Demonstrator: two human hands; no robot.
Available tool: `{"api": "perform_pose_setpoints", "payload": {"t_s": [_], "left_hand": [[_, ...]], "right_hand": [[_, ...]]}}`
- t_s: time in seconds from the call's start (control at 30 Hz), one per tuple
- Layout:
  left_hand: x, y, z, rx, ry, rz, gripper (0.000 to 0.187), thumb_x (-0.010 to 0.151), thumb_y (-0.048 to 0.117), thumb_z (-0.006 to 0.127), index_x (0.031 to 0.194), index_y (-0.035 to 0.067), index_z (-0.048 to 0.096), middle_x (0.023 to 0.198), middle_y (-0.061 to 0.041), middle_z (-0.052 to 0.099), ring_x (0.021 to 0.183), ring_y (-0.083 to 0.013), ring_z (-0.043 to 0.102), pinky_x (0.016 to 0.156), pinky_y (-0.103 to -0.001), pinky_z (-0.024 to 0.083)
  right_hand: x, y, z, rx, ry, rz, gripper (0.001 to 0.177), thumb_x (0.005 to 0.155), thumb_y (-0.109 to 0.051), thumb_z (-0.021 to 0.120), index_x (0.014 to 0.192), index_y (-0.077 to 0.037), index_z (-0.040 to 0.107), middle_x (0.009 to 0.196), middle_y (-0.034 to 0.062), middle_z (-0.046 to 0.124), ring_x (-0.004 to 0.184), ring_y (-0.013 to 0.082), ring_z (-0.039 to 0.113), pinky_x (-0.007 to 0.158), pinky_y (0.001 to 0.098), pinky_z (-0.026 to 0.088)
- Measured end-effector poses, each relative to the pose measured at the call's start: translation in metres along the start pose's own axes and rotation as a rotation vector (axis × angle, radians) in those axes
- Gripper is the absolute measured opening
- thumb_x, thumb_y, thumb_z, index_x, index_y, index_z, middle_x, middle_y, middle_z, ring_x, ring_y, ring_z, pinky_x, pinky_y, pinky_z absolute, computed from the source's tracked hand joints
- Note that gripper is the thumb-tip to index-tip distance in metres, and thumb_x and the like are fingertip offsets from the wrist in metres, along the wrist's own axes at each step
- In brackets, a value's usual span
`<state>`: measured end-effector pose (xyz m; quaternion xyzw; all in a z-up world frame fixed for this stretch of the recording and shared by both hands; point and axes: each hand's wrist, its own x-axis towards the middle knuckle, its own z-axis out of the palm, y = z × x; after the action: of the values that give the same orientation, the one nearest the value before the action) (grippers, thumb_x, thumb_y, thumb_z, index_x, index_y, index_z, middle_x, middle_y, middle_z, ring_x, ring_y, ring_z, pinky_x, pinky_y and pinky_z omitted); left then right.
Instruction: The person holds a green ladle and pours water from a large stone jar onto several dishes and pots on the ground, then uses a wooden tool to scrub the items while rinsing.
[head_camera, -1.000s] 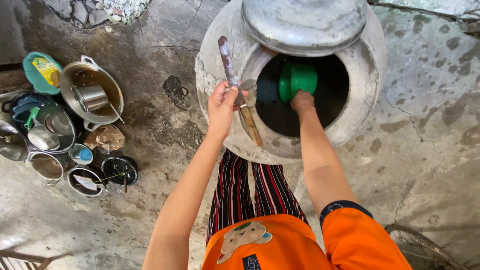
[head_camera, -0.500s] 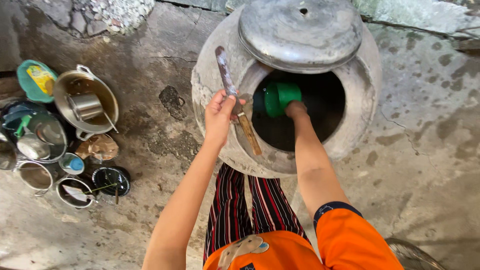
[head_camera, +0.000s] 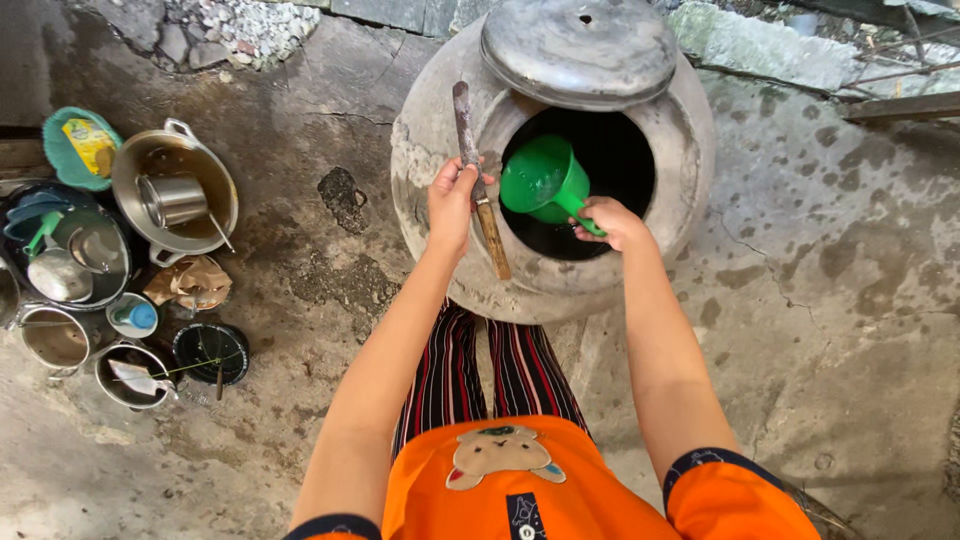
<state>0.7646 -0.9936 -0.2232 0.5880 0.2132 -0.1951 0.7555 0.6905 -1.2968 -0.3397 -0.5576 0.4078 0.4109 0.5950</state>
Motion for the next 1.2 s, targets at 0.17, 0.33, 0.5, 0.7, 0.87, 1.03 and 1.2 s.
{"api": "perform_pose_setpoints", "payload": {"t_s": [0.17, 0.33, 0.5, 0.7, 0.87, 1.03, 1.2], "left_hand": [[-0.026, 0.008, -0.003, -0.033, -0.016, 0.007, 0.016, 0.106, 0.022, 0.060, 0.107, 0.007, 0.064, 0.089, 0.000, 0.074, 0.068, -0.0036, 0.048, 0.058, -0.025, 0.034], [-0.068, 0.035, 0.000, -0.003, 0.019, -0.089, 0.020, 0.101, 0.025, 0.054, 0.111, 0.014, 0.068, 0.086, 0.003, 0.071, 0.061, -0.0036, 0.046, 0.054, -0.025, 0.034], [-0.094, 0.036, -0.008, -0.079, 0.056, -0.101, 0.016, 0.102, 0.024, 0.054, 0.109, 0.015, 0.065, 0.088, 0.003, 0.070, 0.067, -0.0032, 0.051, 0.057, -0.025, 0.036], [-0.116, 0.029, -0.033, -0.149, 0.115, -0.030, 0.014, 0.103, 0.025, 0.054, 0.101, 0.013, 0.061, 0.088, 0.002, 0.070, 0.070, -0.0071, 0.056, 0.061, -0.029, 0.045], [-0.137, 0.034, -0.072, -0.304, 0.236, 0.058, 0.017, 0.103, 0.022, 0.053, 0.108, 0.014, 0.066, 0.087, 0.002, 0.071, 0.070, -0.0071, 0.057, 0.062, -0.029, 0.045], [-0.165, 0.042, -0.128, -0.413, 0.385, 0.177, 0.019, 0.103, 0.022, 0.053, 0.111, 0.013, 0.068, 0.083, 0.002, 0.068, 0.064, -0.0083, 0.051, 0.056, -0.029, 0.039], [-0.204, 0.040, -0.202, -0.485, 0.535, 0.223, 0.020, 0.104, 0.020, 0.054, 0.111, 0.010, 0.069, 0.082, 0.001, 0.064, 0.074, -0.0080, 0.055, 0.068, -0.026, 0.044]], "right_hand": [[-0.097, -0.006, 0.006, 0.016, -0.002, -0.101, 0.014, 0.096, -0.014, 0.054, 0.109, -0.009, 0.059, 0.089, 0.0006, 0.063, 0.062, 0.0088, 0.051, 0.053, 0.0264, 0.042], [-0.168, 0.010, 0.003, 0.018, -0.011, -0.247, 0.018, 0.102, -0.018, 0.056, 0.110, -0.002, 0.053, 0.086, 0.0031, 0.055, 0.061, 0.0087, 0.046, 0.050, 0.0251, 0.035], [-0.226, 0.008, -0.009, -0.039, -0.028, -0.297, 0.023, 0.094, -0.013, 0.052, 0.116, -0.008, 0.055, 0.086, 0.0021, 0.061, 0.056, 0.0082, 0.047, 0.044, 0.0247, 0.033], [-0.277, -0.032, -0.007, -0.309, -0.134, -0.370, 0.016, 0.099, -0.019, 0.060, 0.112, -0.010, 0.059, 0.083, -0.0001, 0.059, 0.054, 0.0052, 0.043, 0.043, 0.0227, 0.029], [-0.297, -0.080, 0.034, -0.498, -0.226, -0.424, 0.012, 0.099, -0.020, 0.061, 0.106, -0.010, 0.057, 0.080, -0.0021, 0.057, 0.055, 0.0044, 0.043, 0.044, 0.0221, 0.029], [-0.301, -0.117, 0.108, -0.622, -0.353, -0.462, 0.016, 0.096, -0.020, 0.066, 0.105, -0.012, 0.055, 0.080, -0.0031, 0.057, 0.057, 0.0032, 0.045, 0.045, 0.0204, 0.029], [-0.293, -0.129, 0.207, -0.601, -0.438, -0.481, 0.020, 0.095, -0.020, 0.068, 0.109, -0.012, 0.056, 0.081, -0.0022, 0.059, 0.056, 0.0036, 0.045, 0.044, 0.0194, 0.029]]}}
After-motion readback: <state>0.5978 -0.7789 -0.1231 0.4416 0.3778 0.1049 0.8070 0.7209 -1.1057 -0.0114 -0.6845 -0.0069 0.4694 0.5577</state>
